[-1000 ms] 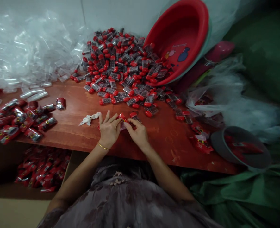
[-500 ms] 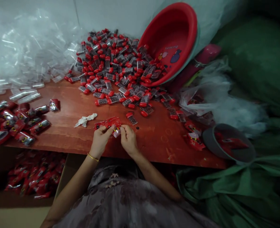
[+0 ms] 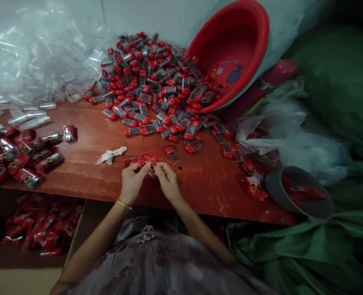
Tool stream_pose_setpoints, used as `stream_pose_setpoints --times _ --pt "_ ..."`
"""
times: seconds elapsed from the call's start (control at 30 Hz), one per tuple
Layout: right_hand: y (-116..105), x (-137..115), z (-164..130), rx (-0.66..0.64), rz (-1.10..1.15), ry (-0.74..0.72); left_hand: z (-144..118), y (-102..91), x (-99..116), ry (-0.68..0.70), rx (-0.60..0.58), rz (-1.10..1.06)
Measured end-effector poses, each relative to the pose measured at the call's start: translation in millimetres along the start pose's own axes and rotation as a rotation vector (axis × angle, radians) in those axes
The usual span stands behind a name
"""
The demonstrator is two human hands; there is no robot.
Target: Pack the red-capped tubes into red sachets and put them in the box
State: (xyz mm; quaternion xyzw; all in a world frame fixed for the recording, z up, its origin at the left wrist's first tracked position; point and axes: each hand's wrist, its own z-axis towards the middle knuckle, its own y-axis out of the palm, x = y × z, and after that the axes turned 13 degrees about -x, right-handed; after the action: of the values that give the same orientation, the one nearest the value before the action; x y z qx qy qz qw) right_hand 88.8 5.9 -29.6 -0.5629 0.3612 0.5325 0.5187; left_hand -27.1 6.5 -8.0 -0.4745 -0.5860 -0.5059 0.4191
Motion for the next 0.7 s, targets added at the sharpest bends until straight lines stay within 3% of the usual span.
stream_pose_setpoints --times 0.1,0.23,0.3,0.4,0.53,0.6,0.7 --pt "-1.8 -2.1 1.9 0.004 0.023 0.024 -1.3 1.2 1.9 -0.066 0.006 -0.137" --pt "-5.0 -2.6 4.1 0.036 -0.166 0.014 -4.0 1.5 7.0 -0.291 0.003 -0.347" --pt "-11.1 -1.5 6.5 0.006 -0.287 -0.012 -3.8 -0.9 11.1 -0.34 0.016 -0.379" --pt "-29.4 2.0 14.2 0.031 -0.553 -0.008 -2.1 -6.3 17.0 -0.356 0.032 -0.442" --pt "-55.7 10.8 27.0 0.147 -0.939 0.235 -1.3 -9.3 19.7 -0.339 0.046 -0.485" --pt "-61.9 16.0 29.5 0.085 -1.013 0.29 -2.0 -8.5 18.8 -0.341 0.04 -0.482" --pt "-63.9 23.5 26.1 0.024 -0.969 0.226 -3.7 -7.5 17.8 -0.349 0.031 -0.484"
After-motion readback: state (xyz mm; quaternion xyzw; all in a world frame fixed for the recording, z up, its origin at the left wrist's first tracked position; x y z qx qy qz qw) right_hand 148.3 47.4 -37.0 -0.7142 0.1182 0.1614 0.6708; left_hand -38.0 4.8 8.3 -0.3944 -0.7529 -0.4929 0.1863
